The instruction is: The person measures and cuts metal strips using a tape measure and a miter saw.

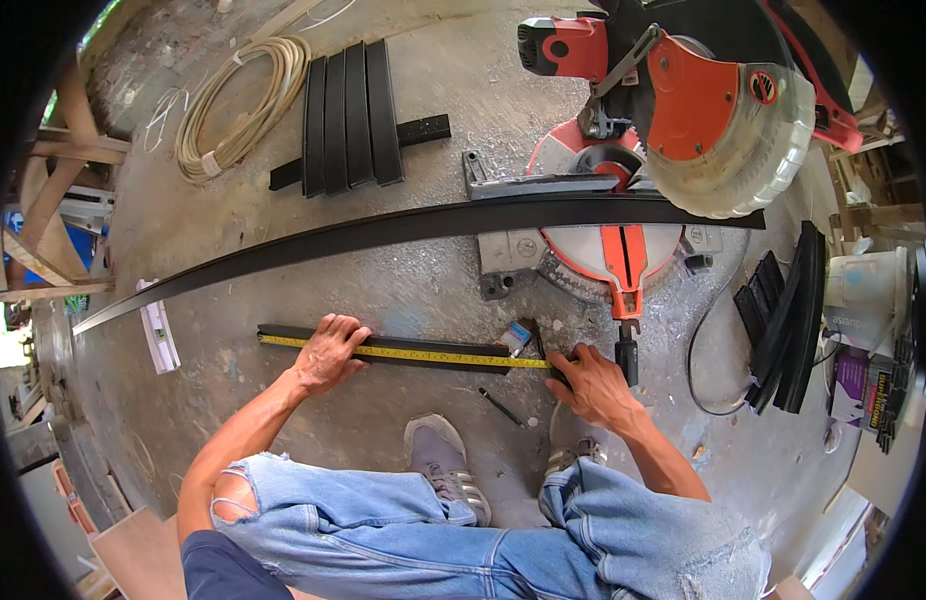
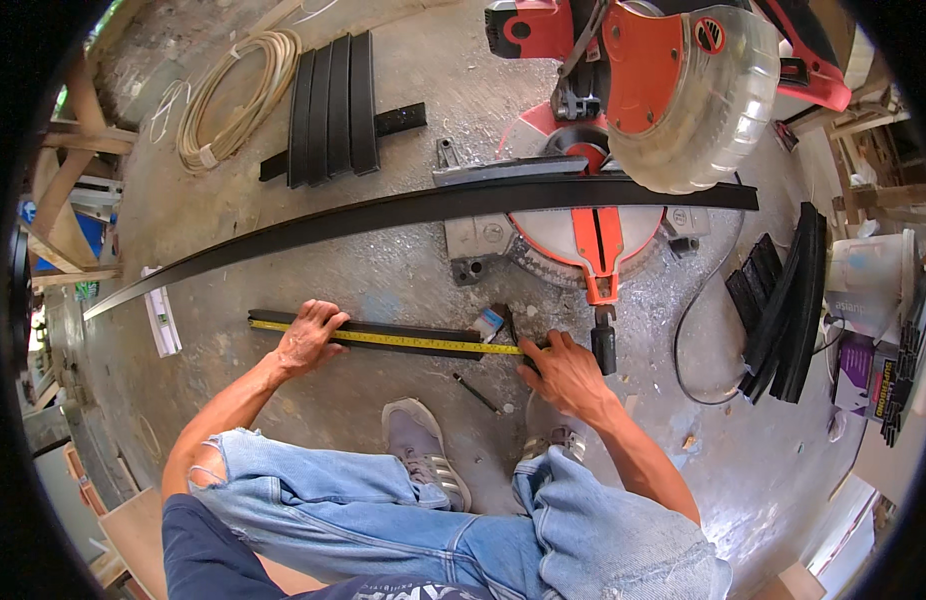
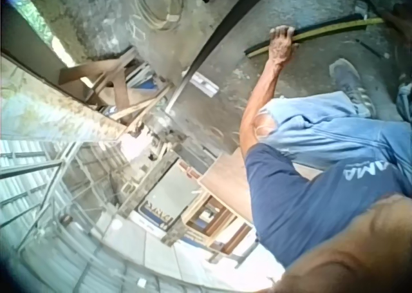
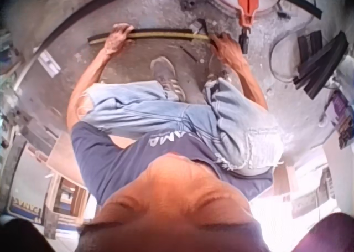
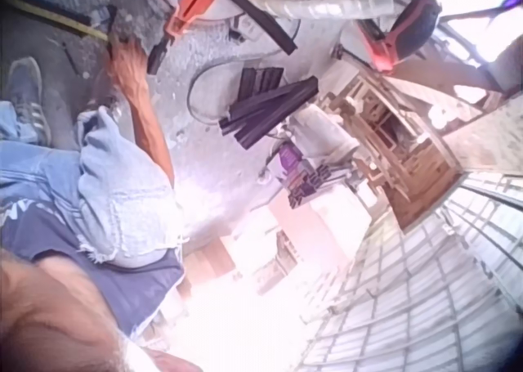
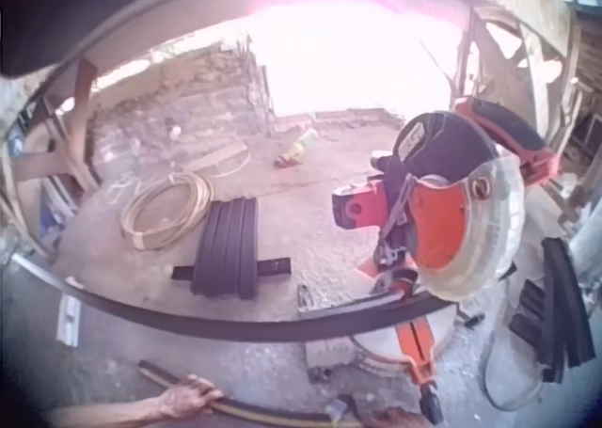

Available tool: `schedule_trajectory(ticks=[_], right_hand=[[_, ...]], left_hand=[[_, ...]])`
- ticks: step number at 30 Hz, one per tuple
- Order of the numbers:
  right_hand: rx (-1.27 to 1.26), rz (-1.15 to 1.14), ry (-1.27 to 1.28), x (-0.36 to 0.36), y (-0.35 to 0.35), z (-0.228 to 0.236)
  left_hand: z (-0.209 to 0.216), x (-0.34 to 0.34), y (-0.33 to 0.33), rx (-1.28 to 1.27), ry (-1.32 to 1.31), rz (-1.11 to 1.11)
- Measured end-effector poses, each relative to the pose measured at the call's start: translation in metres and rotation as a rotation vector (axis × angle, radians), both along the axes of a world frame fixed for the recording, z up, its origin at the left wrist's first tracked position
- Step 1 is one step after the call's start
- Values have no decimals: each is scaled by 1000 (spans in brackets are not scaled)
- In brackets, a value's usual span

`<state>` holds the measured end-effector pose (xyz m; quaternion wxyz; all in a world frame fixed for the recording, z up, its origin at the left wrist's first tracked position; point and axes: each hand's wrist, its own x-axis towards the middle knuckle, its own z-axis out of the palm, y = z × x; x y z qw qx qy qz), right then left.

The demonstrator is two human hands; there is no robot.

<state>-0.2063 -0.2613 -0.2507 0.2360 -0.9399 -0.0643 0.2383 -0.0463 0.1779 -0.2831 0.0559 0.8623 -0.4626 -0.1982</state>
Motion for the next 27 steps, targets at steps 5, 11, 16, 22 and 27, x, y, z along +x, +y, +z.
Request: schedule_trajectory(ticks=[5,11,16,22,27], right_hand=[[-5,-13,-8,1,-4,6],[4,-16,-37,0,-15,17],[-20,-26,-105,7,-27,38],[-10,-27,-201,23,-43,64],[42,5,-316,54,-53,123]], left_hand=[[14,1,-4,-59,22,41],[42,10,-13,-180,29,21],[65,16,-28,-165,-26,-49],[113,26,-44,-159,-157,-95],[187,43,-45,-172,-237,-86]])
